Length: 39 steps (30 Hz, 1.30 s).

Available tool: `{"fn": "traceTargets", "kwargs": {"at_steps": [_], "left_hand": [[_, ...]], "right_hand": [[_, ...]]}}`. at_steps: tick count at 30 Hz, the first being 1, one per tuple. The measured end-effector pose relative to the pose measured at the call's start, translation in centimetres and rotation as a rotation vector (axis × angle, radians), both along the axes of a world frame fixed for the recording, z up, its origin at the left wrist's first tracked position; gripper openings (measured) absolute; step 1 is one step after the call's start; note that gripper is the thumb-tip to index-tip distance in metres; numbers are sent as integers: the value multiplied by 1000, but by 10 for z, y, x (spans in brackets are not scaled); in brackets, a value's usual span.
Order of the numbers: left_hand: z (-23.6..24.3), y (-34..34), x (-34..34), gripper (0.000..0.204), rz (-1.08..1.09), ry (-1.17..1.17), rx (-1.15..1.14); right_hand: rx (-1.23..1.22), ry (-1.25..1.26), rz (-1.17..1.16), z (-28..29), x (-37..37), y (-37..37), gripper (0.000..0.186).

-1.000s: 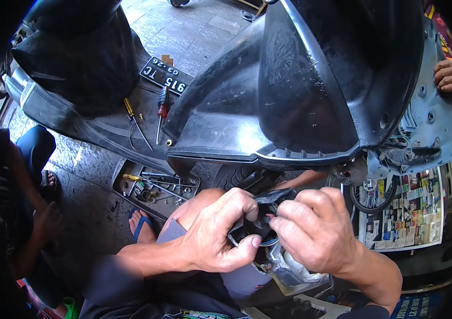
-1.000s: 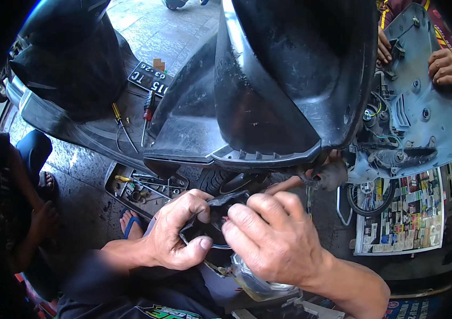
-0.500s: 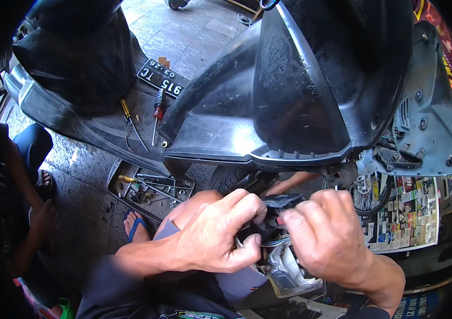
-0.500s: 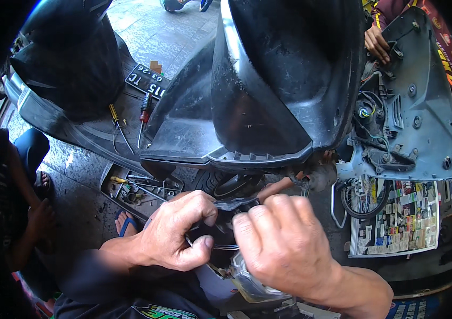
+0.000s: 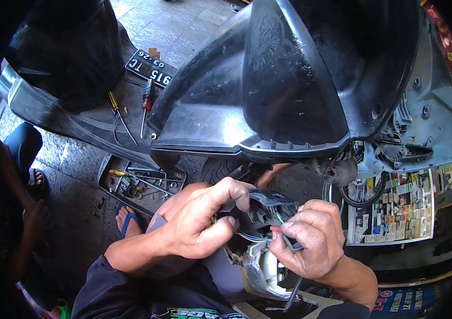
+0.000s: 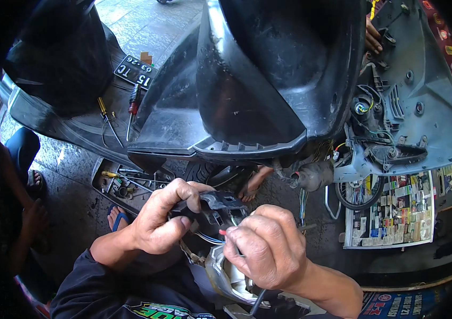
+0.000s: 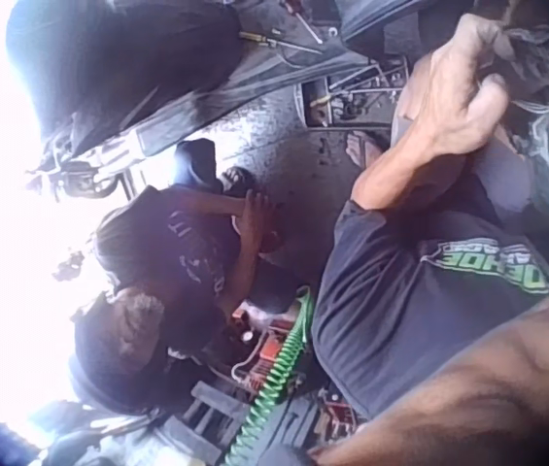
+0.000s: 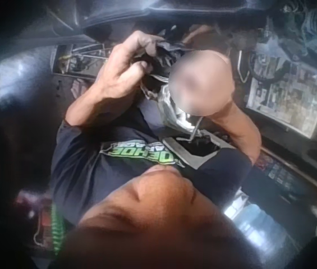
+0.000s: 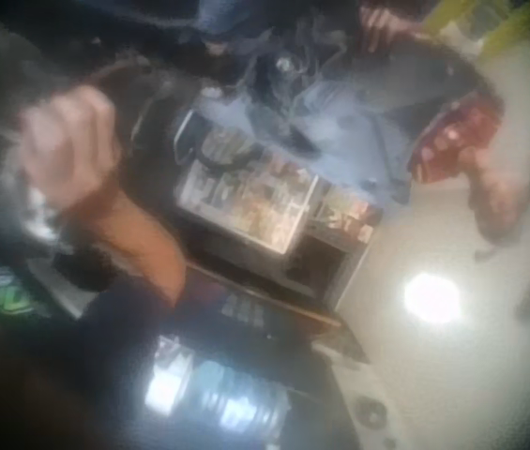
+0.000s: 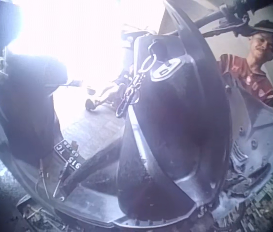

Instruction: The person repairs electrical wiring on a motorcycle by hand, using pliers and scissors to strip and connect wires within the headlight assembly.

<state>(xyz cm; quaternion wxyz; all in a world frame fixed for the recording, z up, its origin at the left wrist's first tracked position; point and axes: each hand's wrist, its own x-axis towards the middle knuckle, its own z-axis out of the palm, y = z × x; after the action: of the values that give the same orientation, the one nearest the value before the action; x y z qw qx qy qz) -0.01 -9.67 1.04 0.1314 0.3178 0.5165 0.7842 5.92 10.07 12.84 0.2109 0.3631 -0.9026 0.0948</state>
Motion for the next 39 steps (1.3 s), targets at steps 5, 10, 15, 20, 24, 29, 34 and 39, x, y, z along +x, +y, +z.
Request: {"fn": "traceTargets", "kwargs": {"at_steps": [5, 10, 15, 20, 24, 29, 34, 39], "left_hand": [[-13, 1, -2, 26, -30, -10, 53], [-13, 6, -7, 25, -90, -10, 101], [-29, 4, -9, 24, -118, -21, 203], [-46, 11, -12, 24, -98, -50, 307], [-48, 6, -19, 23, -184, -101, 296], [-62, 13, -22, 20, -145, -433, 450], [-63, 12, -29, 15, -65, -354, 257], [-71, 17, -29, 10, -7, -396, 232]], "right_hand": [[12, 17, 30, -3, -1, -2, 39], [-48, -10, 47, -7, -3, 6, 37], [65, 58, 123, -13, -3, -3, 26], [182, 148, 143, -21, -2, -8, 23], [154, 263, 119, -39, 0, -20, 18], [225, 188, 385, -42, -13, -20, 8], [89, 218, 222, -61, -15, -33, 15], [126, 103, 204, -57, -13, -37, 9]]}}
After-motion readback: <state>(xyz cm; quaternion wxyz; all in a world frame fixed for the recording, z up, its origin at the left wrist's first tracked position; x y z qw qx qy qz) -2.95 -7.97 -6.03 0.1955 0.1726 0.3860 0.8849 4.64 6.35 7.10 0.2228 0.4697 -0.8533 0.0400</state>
